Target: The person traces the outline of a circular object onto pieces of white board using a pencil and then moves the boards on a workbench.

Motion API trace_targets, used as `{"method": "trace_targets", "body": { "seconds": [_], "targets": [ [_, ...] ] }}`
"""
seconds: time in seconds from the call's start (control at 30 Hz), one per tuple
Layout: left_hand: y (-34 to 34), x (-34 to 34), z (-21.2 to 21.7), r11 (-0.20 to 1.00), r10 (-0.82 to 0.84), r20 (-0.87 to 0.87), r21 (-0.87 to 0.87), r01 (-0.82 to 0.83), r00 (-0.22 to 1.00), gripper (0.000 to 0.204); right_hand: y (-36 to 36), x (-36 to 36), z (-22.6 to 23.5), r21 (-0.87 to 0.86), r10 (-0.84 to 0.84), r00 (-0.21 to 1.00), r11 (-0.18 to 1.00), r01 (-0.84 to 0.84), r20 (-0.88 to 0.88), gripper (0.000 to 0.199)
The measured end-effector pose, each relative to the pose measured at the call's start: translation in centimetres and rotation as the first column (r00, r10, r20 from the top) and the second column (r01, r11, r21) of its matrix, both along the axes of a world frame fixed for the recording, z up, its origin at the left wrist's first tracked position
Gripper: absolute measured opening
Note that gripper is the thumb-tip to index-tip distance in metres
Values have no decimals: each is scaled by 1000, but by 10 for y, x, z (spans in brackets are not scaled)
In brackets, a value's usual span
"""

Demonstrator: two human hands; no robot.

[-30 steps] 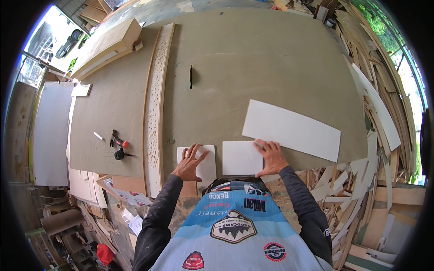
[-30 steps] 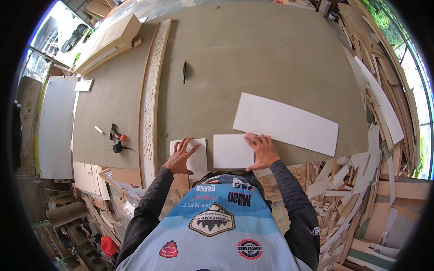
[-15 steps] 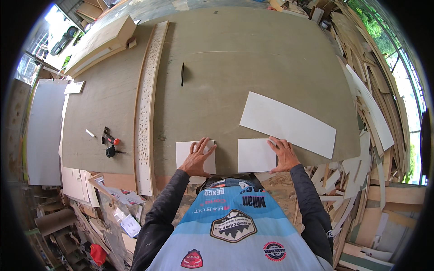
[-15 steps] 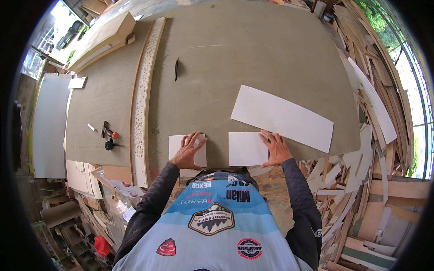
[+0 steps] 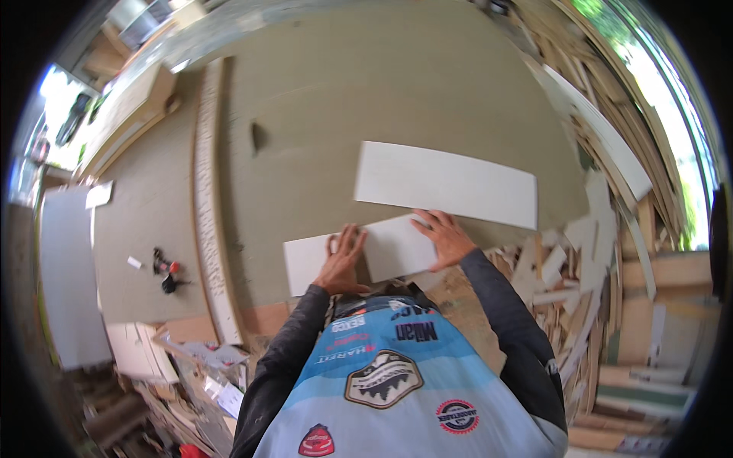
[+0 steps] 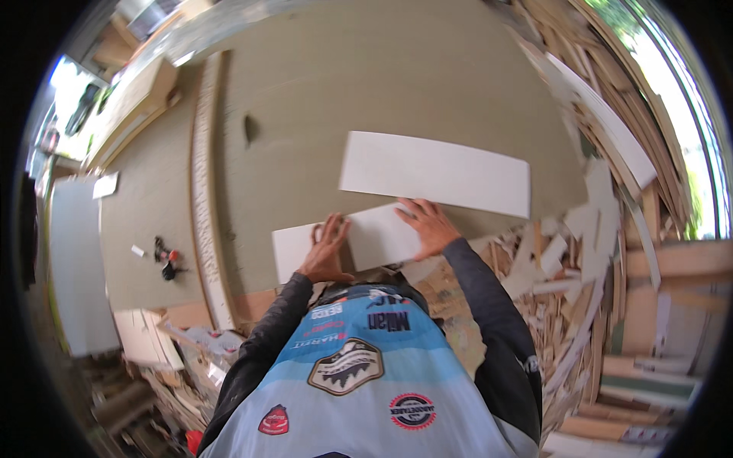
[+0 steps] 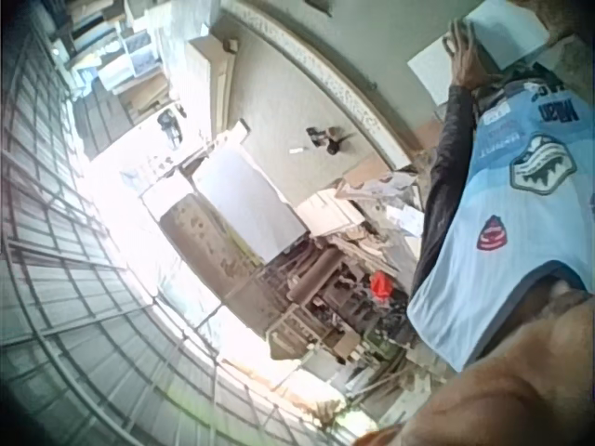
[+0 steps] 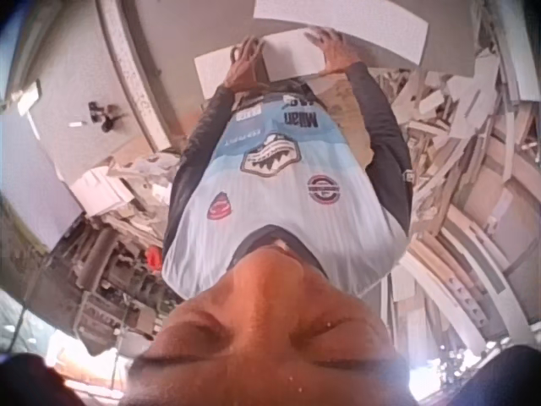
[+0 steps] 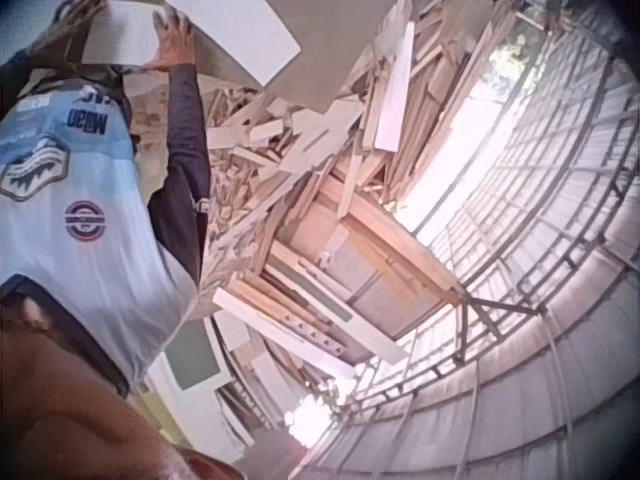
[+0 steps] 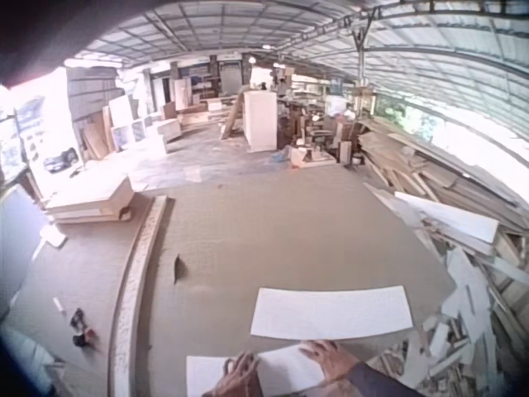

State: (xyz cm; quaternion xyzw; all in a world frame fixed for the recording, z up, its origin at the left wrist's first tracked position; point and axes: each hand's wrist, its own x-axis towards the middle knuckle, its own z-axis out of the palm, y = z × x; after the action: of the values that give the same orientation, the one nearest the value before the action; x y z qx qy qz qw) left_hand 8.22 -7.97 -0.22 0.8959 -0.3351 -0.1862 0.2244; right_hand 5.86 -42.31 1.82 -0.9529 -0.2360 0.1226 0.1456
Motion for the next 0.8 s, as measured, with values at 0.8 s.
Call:
{"method": "trace_targets", "body": {
  "seconds": [0.8],
  "targets": [
    [34, 17, 1, 967, -103, 139, 247, 66, 985, 155, -70, -270, -167, 500, -854, 519, 435, 749, -34, 64]
  ]
}}
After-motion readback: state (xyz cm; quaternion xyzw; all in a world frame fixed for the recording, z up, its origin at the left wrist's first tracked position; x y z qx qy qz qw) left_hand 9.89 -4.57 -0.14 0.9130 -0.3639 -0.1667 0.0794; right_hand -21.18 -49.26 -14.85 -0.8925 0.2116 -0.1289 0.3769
